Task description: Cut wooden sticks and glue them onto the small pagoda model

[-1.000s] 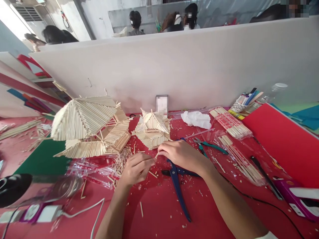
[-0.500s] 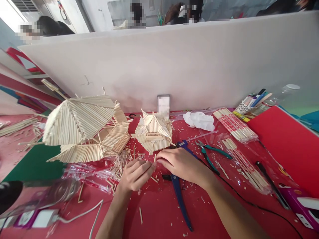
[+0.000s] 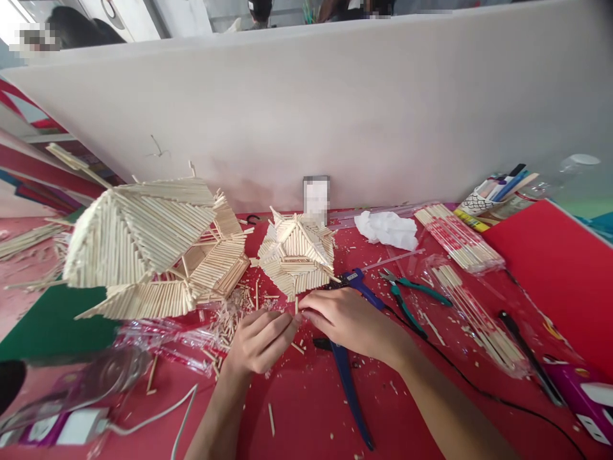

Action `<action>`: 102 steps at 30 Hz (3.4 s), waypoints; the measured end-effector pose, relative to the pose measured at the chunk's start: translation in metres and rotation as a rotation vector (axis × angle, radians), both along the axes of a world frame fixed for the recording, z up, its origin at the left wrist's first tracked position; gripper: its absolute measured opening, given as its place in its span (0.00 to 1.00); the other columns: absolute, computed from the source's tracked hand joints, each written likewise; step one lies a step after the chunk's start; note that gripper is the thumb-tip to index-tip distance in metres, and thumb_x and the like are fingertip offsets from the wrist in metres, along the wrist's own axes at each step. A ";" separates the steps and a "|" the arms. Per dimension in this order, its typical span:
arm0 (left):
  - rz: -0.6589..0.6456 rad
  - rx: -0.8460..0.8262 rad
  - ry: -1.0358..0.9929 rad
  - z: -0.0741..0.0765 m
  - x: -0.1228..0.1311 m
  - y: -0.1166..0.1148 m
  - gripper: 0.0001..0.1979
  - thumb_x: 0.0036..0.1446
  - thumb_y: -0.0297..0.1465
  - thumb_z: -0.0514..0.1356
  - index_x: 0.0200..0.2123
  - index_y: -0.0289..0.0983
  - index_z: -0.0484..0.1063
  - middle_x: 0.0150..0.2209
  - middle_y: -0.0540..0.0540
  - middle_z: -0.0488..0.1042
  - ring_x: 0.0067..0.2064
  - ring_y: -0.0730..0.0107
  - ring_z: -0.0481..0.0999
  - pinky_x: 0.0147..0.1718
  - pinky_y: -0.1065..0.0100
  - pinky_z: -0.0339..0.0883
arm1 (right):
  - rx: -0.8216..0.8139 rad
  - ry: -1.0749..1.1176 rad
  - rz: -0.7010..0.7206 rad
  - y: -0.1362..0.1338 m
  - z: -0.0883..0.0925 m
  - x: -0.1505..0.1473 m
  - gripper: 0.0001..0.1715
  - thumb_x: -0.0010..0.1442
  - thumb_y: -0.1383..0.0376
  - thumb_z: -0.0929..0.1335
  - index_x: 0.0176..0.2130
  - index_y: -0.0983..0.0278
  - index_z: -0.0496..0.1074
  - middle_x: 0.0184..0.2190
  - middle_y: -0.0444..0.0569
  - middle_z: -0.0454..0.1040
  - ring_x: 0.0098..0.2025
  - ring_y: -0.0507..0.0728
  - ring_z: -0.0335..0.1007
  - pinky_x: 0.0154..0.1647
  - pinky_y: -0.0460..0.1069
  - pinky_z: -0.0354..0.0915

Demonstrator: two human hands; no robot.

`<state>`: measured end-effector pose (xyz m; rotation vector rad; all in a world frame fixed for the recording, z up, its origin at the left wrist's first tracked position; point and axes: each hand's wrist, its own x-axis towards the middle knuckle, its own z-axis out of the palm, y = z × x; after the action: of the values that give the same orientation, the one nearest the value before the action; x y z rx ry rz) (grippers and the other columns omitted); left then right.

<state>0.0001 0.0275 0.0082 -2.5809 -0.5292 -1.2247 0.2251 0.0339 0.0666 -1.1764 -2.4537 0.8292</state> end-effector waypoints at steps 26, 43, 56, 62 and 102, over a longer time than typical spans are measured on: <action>0.033 -0.026 0.023 -0.003 -0.002 0.000 0.09 0.67 0.18 0.56 0.44 0.28 0.77 0.37 0.40 0.81 0.36 0.66 0.80 0.30 0.67 0.72 | -0.016 -0.014 -0.011 0.000 0.001 -0.001 0.07 0.73 0.67 0.66 0.45 0.62 0.75 0.39 0.47 0.81 0.38 0.56 0.77 0.37 0.49 0.60; 0.040 -0.037 0.033 -0.003 -0.002 -0.001 0.09 0.68 0.19 0.57 0.46 0.29 0.76 0.37 0.40 0.81 0.36 0.67 0.81 0.31 0.67 0.74 | -0.003 -0.011 0.000 0.000 0.001 -0.001 0.08 0.73 0.68 0.65 0.45 0.63 0.76 0.40 0.48 0.82 0.38 0.56 0.77 0.37 0.50 0.62; 0.089 -0.079 0.052 -0.010 -0.005 -0.003 0.11 0.67 0.20 0.59 0.51 0.32 0.75 0.38 0.41 0.82 0.36 0.67 0.81 0.33 0.67 0.72 | 0.006 0.014 0.003 -0.001 0.002 -0.002 0.10 0.74 0.66 0.65 0.47 0.63 0.76 0.42 0.49 0.82 0.41 0.56 0.78 0.39 0.50 0.64; 0.084 -0.086 0.032 -0.011 -0.006 -0.003 0.11 0.67 0.19 0.58 0.49 0.33 0.76 0.38 0.41 0.82 0.36 0.67 0.81 0.35 0.66 0.72 | -0.035 -0.164 0.040 -0.002 0.011 0.018 0.12 0.73 0.69 0.65 0.40 0.63 0.77 0.38 0.48 0.82 0.39 0.57 0.79 0.38 0.50 0.63; 0.095 0.024 0.025 0.000 0.004 -0.004 0.07 0.67 0.19 0.58 0.43 0.32 0.75 0.35 0.43 0.81 0.34 0.69 0.81 0.29 0.68 0.71 | -0.066 -0.489 -0.094 -0.018 -0.053 0.058 0.12 0.75 0.68 0.60 0.50 0.62 0.70 0.35 0.51 0.82 0.37 0.63 0.80 0.29 0.50 0.51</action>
<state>0.0043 0.0234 0.0085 -2.5168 -0.6202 -1.1588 0.2831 0.0159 0.0137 -1.6714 -2.7295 0.6594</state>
